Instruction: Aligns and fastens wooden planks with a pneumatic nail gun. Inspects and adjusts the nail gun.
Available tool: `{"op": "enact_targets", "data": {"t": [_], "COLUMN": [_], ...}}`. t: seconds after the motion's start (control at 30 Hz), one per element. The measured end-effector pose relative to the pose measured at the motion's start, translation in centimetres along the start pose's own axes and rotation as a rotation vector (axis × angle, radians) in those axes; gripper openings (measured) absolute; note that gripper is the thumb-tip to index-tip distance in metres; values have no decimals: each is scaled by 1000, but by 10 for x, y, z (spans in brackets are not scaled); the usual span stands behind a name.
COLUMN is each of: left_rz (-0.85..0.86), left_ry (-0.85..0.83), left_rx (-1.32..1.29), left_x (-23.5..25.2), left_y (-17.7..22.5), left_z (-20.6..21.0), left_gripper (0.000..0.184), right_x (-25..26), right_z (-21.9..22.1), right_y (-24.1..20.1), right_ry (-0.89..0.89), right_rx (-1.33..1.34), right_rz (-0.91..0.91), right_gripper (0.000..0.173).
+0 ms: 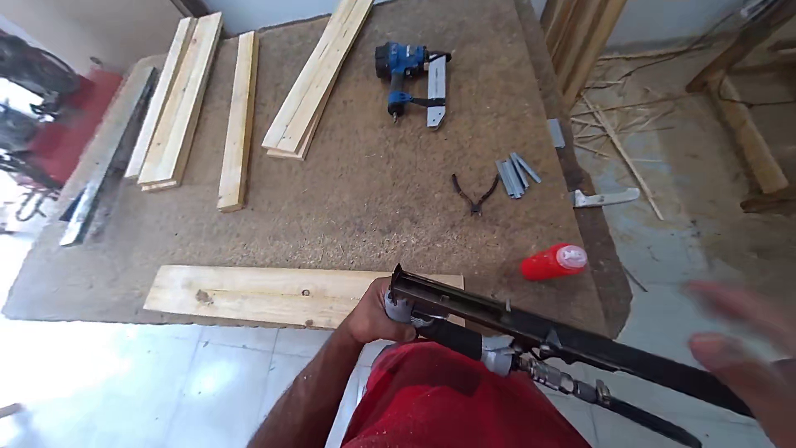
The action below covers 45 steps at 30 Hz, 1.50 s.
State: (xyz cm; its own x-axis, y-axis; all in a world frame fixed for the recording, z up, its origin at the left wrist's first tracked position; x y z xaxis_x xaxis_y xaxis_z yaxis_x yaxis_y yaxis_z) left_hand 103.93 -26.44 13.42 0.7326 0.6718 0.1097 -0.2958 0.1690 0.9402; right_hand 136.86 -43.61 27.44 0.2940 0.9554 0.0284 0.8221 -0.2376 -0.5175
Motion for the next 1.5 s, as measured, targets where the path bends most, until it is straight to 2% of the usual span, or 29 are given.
{"op": "enact_targets", "data": {"t": [0.07,0.1,0.13,0.2,0.33,0.5,0.7,0.9,1.17,1.5], "left_rz": [-26,-41,-55,-69,2,-54,-27,-35,-81,-97], "left_ry": [-43,-47,-34,29,121,121,131,114,118,145], "left_rx": [15,34,53,92,125,129,115,185,271,300], "left_x": [-7,-10,-13,-14,-11,-17,-7,-4,-1,-4], "left_y": [-5,-11,-19,-35,-51,-57,-61,-59,-68,-75], "left_z": [-6,-10,-16,-26,-38,-49,-59,-64,-76,-83], "left_gripper": [44,42,41,43,44,40,39,36,30,31], "right_x": [-9,-15,-20,-25,-23,-17,-7,-3,9,17], "right_z": [40,54,60,63,79,94,105,130,179,200], "right_y": [-1,-10,-19,-35,-51,-48,-42,-18,0,11], "right_ry": [-456,-568,-608,-572,-506,-468,-384,-297,-562,-663], "right_rx": [123,167,174,68,-87,-85,-114,-78,-121,-138], "right_rz": [-20,-64,-95,-144,-190,-206,-206,-189,-2,44], "right_gripper": [71,64,58,54,57,59,56,54,41,37]}}
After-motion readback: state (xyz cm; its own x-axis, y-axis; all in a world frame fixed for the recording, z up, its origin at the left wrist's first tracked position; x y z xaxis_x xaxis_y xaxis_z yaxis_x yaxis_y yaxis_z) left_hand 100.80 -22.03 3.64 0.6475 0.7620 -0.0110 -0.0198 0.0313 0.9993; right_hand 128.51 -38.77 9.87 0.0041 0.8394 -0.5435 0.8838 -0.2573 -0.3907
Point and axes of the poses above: each hand's wrist, its own x-axis towards the middle knuckle, its own z-axis out of the palm, y = z × x, the point moved 7 cm from there along x, towards the middle knuckle, and after that the axes turned 7 degrees about y, right-handed, at the moved point
